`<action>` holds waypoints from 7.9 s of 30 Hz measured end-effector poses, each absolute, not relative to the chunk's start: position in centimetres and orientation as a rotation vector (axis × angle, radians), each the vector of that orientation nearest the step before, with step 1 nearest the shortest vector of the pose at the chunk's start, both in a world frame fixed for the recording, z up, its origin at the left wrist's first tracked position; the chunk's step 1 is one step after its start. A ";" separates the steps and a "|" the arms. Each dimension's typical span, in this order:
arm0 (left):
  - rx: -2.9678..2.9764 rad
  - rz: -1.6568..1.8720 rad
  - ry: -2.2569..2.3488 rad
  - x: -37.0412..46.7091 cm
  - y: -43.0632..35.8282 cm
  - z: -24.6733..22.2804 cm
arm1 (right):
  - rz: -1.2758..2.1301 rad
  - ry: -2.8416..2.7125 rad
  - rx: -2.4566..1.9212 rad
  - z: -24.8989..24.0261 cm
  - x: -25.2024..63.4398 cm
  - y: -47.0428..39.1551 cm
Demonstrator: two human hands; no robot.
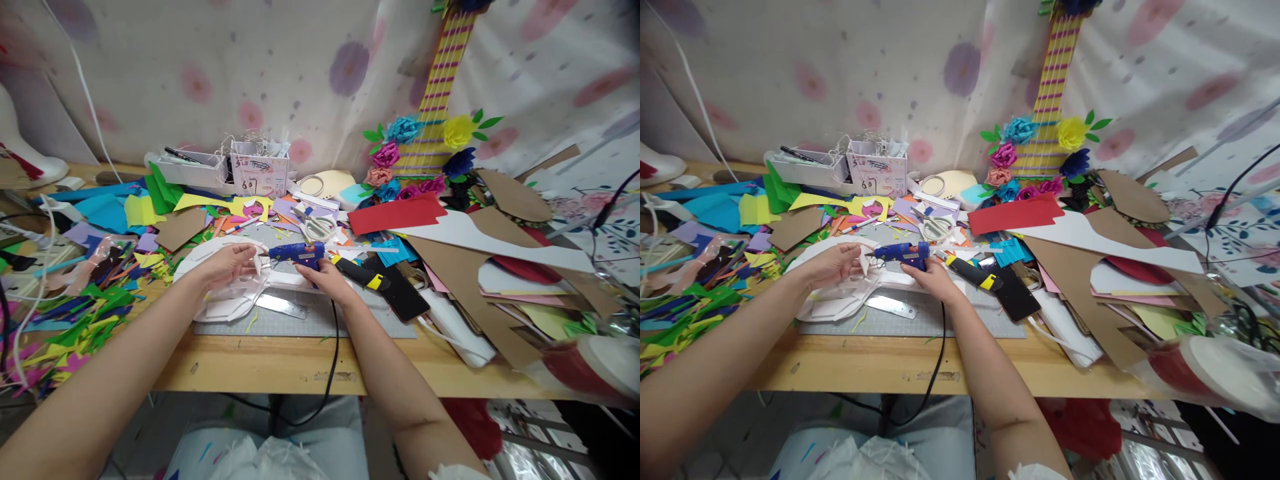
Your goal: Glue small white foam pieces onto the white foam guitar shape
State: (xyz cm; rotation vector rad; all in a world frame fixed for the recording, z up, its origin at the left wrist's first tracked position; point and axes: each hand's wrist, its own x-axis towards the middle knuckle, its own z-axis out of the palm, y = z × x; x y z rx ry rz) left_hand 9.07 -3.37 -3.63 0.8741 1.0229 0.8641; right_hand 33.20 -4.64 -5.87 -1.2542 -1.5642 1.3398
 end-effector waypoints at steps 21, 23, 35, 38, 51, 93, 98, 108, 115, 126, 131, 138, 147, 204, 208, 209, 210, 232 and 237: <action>2.341 0.304 1.093 8.9 -0.6 -1.5 | 1.325 -1.232 -1.066 -5.4 34.5 -3.6; 2.498 0.133 1.029 9.2 -0.2 -1.3 | 1.285 -1.212 -1.078 -5.3 34.8 -3.5; 2.574 -0.201 1.055 10.2 -0.2 -1.4 | 1.202 -1.295 -1.140 -5.3 34.7 -3.6; 2.578 -0.240 1.069 10.3 -0.3 -1.5 | 1.203 -1.283 -1.145 -5.4 34.7 -3.5; 2.503 -0.163 1.163 9.8 -0.5 -1.2 | 1.213 -1.226 -1.108 -5.7 34.9 -3.2; 2.373 -0.016 1.224 9.4 -1.2 -2.7 | 1.253 -1.251 -1.217 -6.3 33.8 -3.3; 2.365 0.018 1.293 9.7 -1.2 -2.9 | 1.246 -1.230 -1.203 -6.7 33.9 -3.1; 2.337 0.043 1.362 10.4 -1.2 -3.0 | 1.243 -1.279 -1.214 -7.1 33.8 -3.1; 2.334 0.037 1.376 10.7 -1.0 -3.7 | 1.241 -1.296 -1.207 -7.4 33.9 -2.9; 2.263 0.046 1.503 11.3 -1.0 -3.8 | 1.225 -1.250 -1.218 -6.7 34.0 -3.1; 2.227 -0.017 1.471 11.1 -1.0 -2.7 | 1.216 -1.217 -1.205 -6.7 34.2 -2.9; 2.187 0.017 1.490 10.0 -0.6 -2.3 | 1.244 -1.120 -1.134 -6.7 34.8 -2.5; 2.143 0.010 1.658 10.6 -0.6 -2.8 | 1.090 -1.013 -1.122 -5.1 36.5 -2.3; 2.440 0.354 1.889 18.1 5.4 -4.4 | 0.865 -0.961 -1.340 -7.2 40.3 -2.6; 2.774 0.414 1.398 21.3 5.0 -5.2 | 0.865 -0.965 -1.348 -7.1 40.3 -2.7; 2.845 0.388 1.259 21.8 5.2 -5.3 | 0.867 -0.962 -1.350 -7.1 40.3 -2.7; 2.897 0.350 1.151 22.2 5.3 -5.5 | 0.867 -0.957 -1.351 -7.0 40.3 -2.7; 0.614 0.921 1.011 15.2 -0.7 -4.3 | 1.186 -1.293 -1.303 -6.5 37.5 -4.5; 0.553 0.824 0.993 15.0 -0.6 -4.8 | 1.217 -1.367 -1.299 -6.5 37.1 -4.8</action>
